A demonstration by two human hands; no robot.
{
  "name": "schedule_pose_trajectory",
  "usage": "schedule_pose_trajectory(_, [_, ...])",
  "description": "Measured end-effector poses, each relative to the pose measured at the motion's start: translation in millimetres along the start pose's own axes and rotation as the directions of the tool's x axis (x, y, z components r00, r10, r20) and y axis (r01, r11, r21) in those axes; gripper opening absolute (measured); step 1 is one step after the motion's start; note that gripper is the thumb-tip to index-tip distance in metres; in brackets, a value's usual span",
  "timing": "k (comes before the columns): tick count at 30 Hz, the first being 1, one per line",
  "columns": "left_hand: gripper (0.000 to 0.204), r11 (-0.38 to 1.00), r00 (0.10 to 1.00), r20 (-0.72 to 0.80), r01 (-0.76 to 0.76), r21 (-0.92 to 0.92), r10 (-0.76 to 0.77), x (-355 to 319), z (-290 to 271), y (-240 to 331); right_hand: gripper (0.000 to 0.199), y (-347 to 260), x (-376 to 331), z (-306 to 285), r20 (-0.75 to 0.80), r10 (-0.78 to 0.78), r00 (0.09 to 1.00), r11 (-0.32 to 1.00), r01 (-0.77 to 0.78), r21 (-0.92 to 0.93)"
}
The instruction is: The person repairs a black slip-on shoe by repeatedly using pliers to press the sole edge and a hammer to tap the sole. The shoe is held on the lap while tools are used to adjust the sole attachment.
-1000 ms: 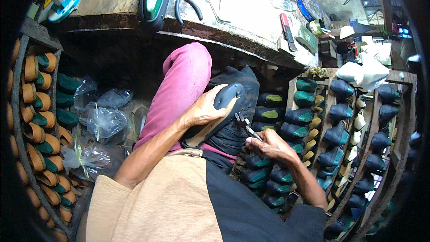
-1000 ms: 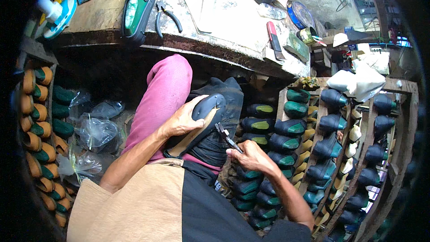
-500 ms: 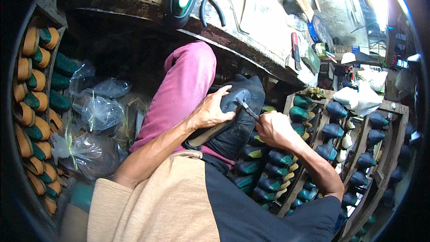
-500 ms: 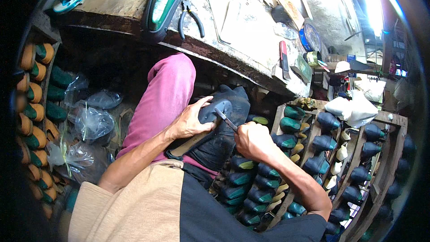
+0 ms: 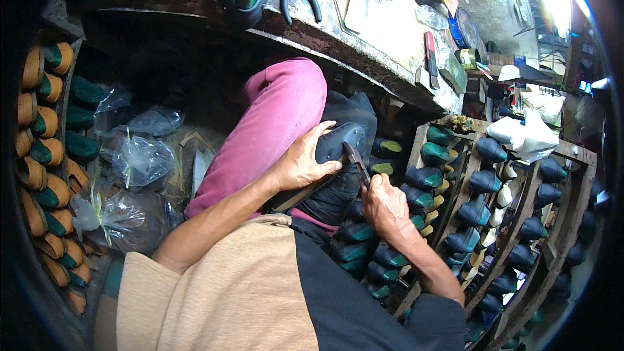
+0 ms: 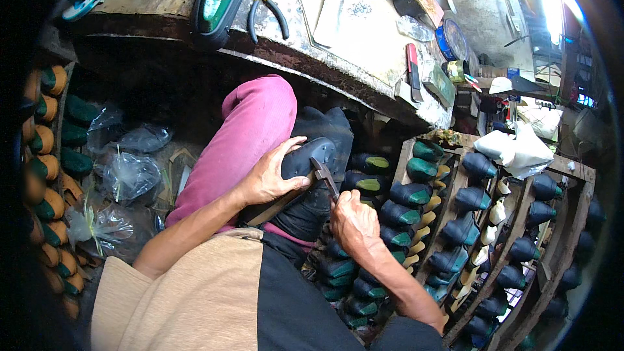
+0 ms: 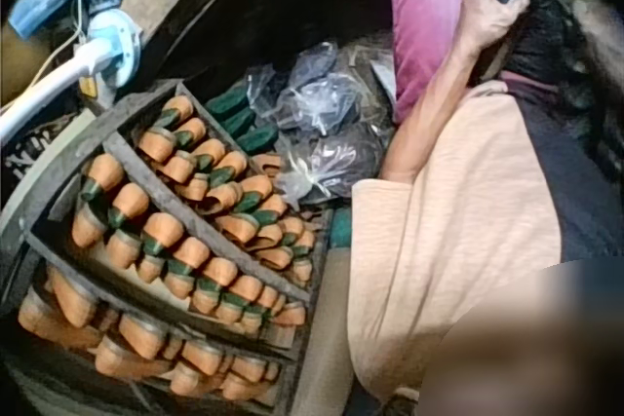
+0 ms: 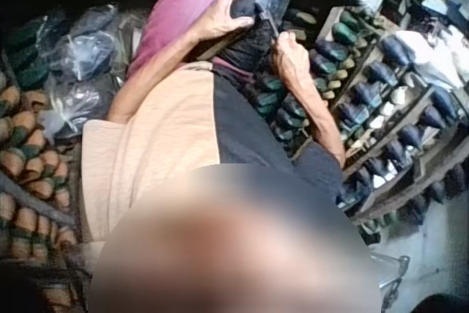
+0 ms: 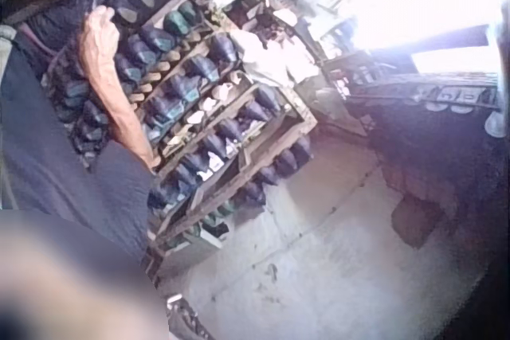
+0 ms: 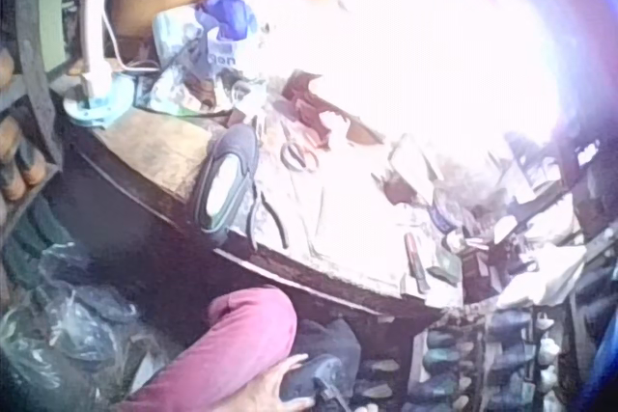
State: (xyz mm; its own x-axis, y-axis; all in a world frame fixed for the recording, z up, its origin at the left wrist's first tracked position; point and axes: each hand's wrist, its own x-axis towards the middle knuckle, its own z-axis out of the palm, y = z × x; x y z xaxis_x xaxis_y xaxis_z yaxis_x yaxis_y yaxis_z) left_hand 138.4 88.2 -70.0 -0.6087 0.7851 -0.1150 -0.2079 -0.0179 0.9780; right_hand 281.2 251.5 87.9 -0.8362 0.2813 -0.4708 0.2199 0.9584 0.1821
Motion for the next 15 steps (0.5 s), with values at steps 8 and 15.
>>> schedule_pose_trajectory(8, [0.074, 0.998, 0.998, 0.033, 0.049, -0.030, -0.048, 0.7, -6.9, 2.0, 0.030, -26.5, -7.4, 38.1, -0.099, 0.167, 0.981, 0.947, -0.131, 0.293])
schedule_pose_trajectory(15, [0.068, 0.987, 0.982, 0.116, 0.152, -0.046, -0.146, 19.2, -7.6, 1.7, 0.036, -45.9, -15.8, 23.3, 0.012, 0.243, 0.970, 0.764, -0.199, 0.613])
